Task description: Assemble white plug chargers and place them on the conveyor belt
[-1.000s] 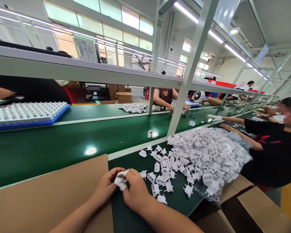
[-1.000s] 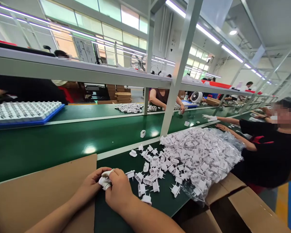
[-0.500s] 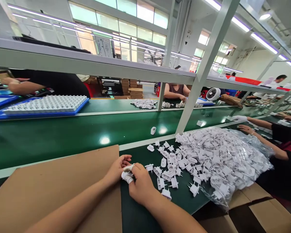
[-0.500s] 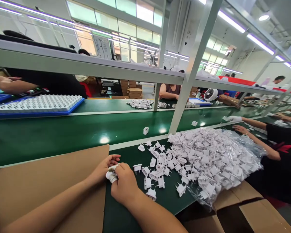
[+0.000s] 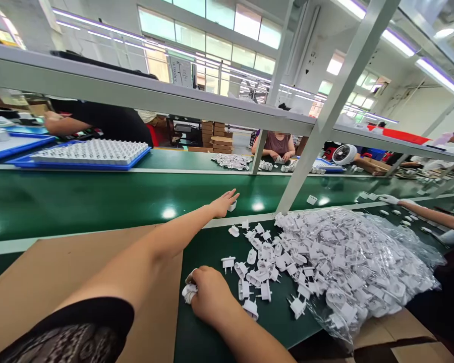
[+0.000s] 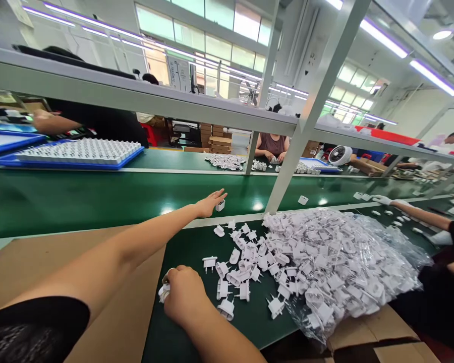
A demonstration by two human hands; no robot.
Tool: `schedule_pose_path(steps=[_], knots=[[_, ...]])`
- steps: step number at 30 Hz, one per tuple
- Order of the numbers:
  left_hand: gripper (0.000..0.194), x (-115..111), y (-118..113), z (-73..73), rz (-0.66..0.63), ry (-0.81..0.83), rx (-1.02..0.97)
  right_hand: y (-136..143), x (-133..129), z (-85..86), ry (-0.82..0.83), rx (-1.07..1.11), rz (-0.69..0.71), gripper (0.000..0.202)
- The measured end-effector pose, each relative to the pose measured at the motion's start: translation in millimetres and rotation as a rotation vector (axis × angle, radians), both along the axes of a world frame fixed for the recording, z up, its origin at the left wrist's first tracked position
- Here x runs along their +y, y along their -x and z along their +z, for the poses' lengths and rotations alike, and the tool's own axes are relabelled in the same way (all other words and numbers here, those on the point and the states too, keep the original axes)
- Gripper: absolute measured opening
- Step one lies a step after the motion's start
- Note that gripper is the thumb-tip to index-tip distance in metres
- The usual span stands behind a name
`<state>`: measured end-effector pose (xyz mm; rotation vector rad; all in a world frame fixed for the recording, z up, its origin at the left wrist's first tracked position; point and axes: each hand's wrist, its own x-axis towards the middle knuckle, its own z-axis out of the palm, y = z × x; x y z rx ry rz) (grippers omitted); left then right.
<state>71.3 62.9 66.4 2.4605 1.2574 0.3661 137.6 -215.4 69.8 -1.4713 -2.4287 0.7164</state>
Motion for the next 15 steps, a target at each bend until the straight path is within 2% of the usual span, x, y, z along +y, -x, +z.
schedule_pose_path(steps=[2, 4, 6, 8, 10, 12, 15], knots=[[0.083, 9.3, -6.3, -1.8, -0.024, 0.005, 0.052, 0.8, -0.1, -3.1, -0.013, 0.016, -0.007, 0.042], [0.069, 11.9, -2.5, -2.9, -0.005, -0.006, 0.086, 1.0, 0.6, -6.5, -0.025, 0.032, -0.025, 0.041], [0.055, 7.6, 10.4, -3.0, 0.047, -0.038, 0.093, -0.4, 3.0, -8.0, -0.039, 0.079, -0.068, 0.038], [0.045, -4.3, 29.9, -2.6, 0.115, -0.082, 0.073, -3.6, 7.6, -7.1, -0.089, 0.221, -0.154, 0.034], [0.041, -24.3, 53.0, -2.8, 0.182, -0.120, 0.028, -7.3, 14.5, -4.8, -0.151, 0.478, -0.286, 0.028], [0.039, -52.0, 76.0, -4.5, 0.238, -0.134, -0.022, -10.2, 22.8, -2.8, -0.130, 0.786, -0.419, 0.021], [0.039, -105.6, 102.7, -10.6, 0.278, -0.107, -0.075, -11.9, 33.3, -1.0, 0.109, 1.153, -0.507, 0.035]])
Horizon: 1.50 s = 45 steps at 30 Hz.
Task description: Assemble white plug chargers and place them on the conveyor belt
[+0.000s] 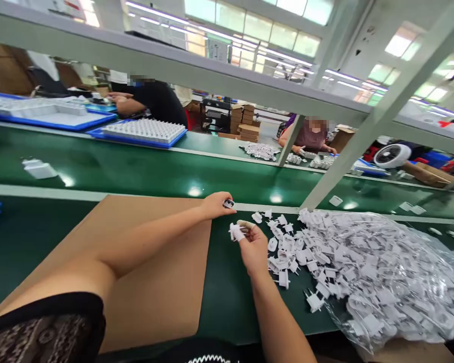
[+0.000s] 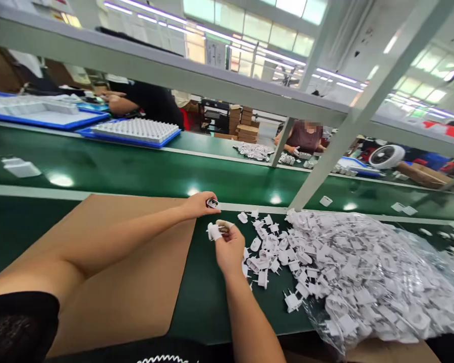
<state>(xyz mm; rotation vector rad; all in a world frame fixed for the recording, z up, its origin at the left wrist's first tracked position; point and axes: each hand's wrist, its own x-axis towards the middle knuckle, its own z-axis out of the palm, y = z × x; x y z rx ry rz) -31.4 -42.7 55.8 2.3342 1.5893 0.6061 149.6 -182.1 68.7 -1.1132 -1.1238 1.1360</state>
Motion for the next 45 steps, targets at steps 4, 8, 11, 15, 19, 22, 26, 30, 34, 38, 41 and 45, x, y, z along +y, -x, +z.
schedule_pose_path(steps=[4, 8, 11, 15, 19, 22, 26, 30, 34, 38, 41, 45], knots=[[0.042, -78.5, 9.4, -14.9, -0.040, 0.044, -0.118, -0.5, 3.8, 2.4, 0.170, 0.206, 0.082, 0.046], [0.049, -126.9, 0.9, -29.6, -0.063, 0.042, -0.240, 1.3, 1.5, 2.7, 0.115, 0.124, 0.077, 0.049], [0.056, -129.7, 1.6, -35.0, -0.144, 0.078, -0.394, 1.5, -0.3, -1.2, -0.010, -0.141, 0.015, 0.040], [0.057, -114.2, 13.7, -40.4, -0.316, 0.237, -0.615, -2.4, -4.4, -8.3, -0.222, -0.544, 0.024, 0.028], [0.042, -110.0, 18.1, -43.9, -0.312, 0.293, -0.659, -5.1, -11.0, -7.3, -0.385, -0.758, 0.108, 0.029], [0.040, -113.6, 15.5, -43.2, -0.291, 0.272, -0.643, -6.2, -14.9, 0.0, -0.501, -0.892, 0.087, 0.030], [0.045, -116.5, 14.3, -40.2, -0.321, 0.240, -0.643, -7.6, -17.5, 7.0, -0.557, -0.986, 0.060, 0.033], [0.036, -116.2, 15.2, -39.1, -0.348, 0.247, -0.631, -4.9, -18.8, 4.6, -0.547, -1.017, 0.144, 0.036], [0.034, -116.0, 14.9, -39.4, -0.330, 0.256, -0.620, -1.0, -18.6, 0.3, -0.545, -1.029, 0.173, 0.031], [0.034, -116.2, 14.1, -40.0, -0.310, 0.271, -0.623, -0.2, -18.3, -0.2, -0.555, -1.031, 0.198, 0.028], [0.034, -116.5, 13.9, -39.9, -0.297, 0.270, -0.623, -1.6, -17.4, 0.0, -0.559, -0.997, 0.126, 0.029], [0.033, -116.8, 13.9, -38.7, -0.283, 0.277, -0.621, -3.2, -14.9, -1.5, -0.552, -0.986, 0.086, 0.030]])
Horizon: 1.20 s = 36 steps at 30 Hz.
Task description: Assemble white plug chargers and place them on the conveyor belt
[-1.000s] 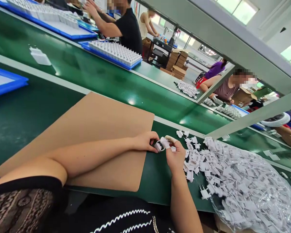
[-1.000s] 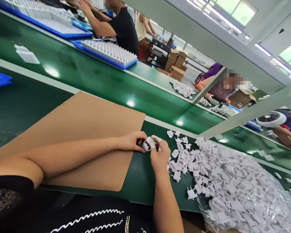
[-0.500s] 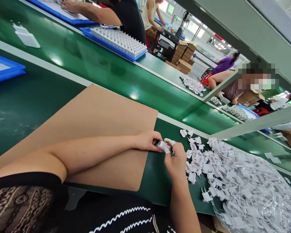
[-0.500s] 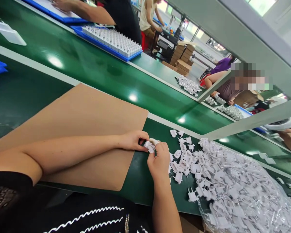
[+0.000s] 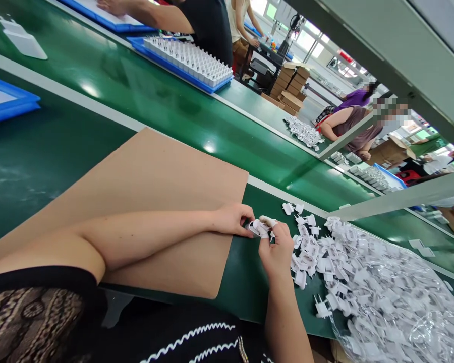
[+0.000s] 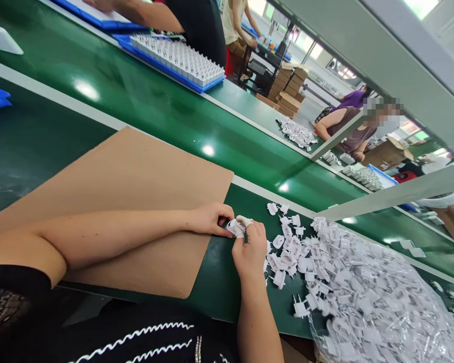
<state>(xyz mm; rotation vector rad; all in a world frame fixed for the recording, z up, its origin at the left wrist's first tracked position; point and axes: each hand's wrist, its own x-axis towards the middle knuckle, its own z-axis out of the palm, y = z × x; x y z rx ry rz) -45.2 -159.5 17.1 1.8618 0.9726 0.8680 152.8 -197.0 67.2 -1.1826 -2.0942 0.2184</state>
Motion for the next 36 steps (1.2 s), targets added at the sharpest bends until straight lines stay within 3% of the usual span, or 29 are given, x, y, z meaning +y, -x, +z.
schedule_pose_path(steps=[8, 19, 23, 28, 31, 33, 36], knots=[[0.033, 0.6, 0.1, 0.7, -0.017, -0.015, -0.005, 2.5, -0.6, -0.9, -0.011, -0.126, 0.059, 0.032], [0.034, -0.3, -1.4, 0.3, 0.018, 0.000, 0.007, 6.1, -0.3, 2.9, -0.004, -0.270, -0.035, 0.033], [0.037, -3.8, -3.6, 1.5, 0.041, 0.010, 0.036, 7.1, -3.5, -4.3, 0.082, -0.126, -0.098, 0.032], [0.038, -7.3, -4.1, 5.7, -0.006, 0.010, 0.068, 2.3, 0.8, -4.6, 0.251, 0.249, -0.162, 0.046], [0.038, 13.8, 1.6, 11.3, 0.038, 0.028, 0.062, -6.5, 5.8, -2.9, 0.143, 0.171, -0.249, 0.034], [0.042, 42.0, 6.8, 16.7, 0.166, 0.008, 0.099, -11.1, 7.5, -5.1, 0.121, -0.073, -0.318, 0.031], [0.042, 96.4, 10.9, 24.4, 0.404, -0.008, 0.239, -13.3, 8.0, -10.2, 0.216, -0.392, -0.337, 0.038]])
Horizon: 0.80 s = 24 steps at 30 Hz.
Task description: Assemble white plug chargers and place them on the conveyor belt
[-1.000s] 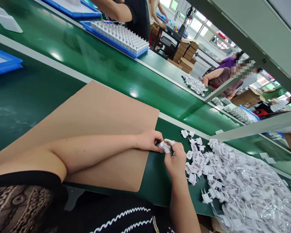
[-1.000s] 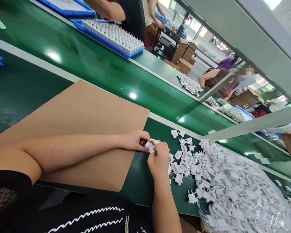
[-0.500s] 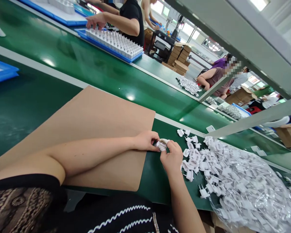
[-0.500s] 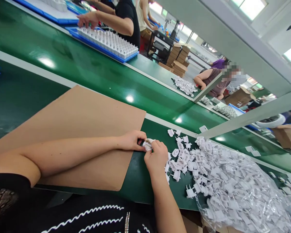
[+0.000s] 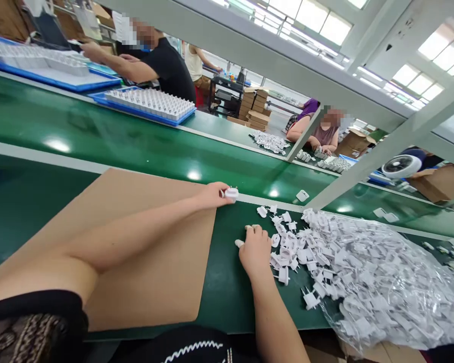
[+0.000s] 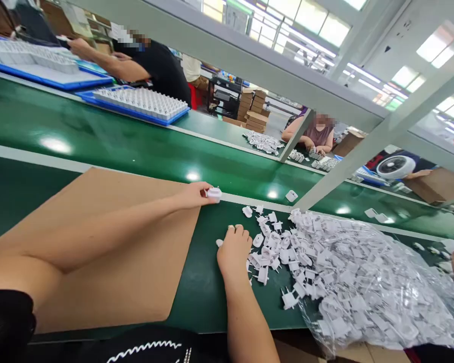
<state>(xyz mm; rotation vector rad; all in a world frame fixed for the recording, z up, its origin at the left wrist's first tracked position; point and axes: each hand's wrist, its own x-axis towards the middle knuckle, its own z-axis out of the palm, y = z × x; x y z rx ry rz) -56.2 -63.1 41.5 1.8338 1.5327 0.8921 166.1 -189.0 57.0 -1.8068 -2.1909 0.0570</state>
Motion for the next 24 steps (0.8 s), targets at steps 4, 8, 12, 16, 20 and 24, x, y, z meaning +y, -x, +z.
schedule_pose_path(steps=[4, 8, 12, 16, 20, 24], knots=[[0.034, 65.3, -8.4, 1.5, 0.154, -0.011, 0.075, 2.1, 0.1, 0.3, 0.101, 0.001, 0.077, 0.047], [0.029, 98.4, -20.2, -7.3, 0.222, -0.013, 0.110, 7.6, -3.3, 4.4, 0.078, 0.162, 0.135, 0.047], [0.030, 100.9, -24.8, -15.5, 0.266, -0.022, 0.140, 15.7, -9.7, 3.9, 0.117, 0.225, 0.142, 0.037], [0.066, 90.4, -32.3, -16.6, 0.488, -0.221, 0.147, 21.7, -15.4, 2.0, 0.154, 0.328, 0.171, 0.038], [0.057, 85.3, -54.8, -11.2, 0.430, -0.551, 0.099, 24.6, -18.3, 2.5, 0.232, 0.234, 0.210, 0.044], [0.028, 94.2, -94.7, -2.5, 0.025, -0.432, 0.144, 26.3, -17.6, 4.7, 0.244, 0.120, 0.276, 0.039]])
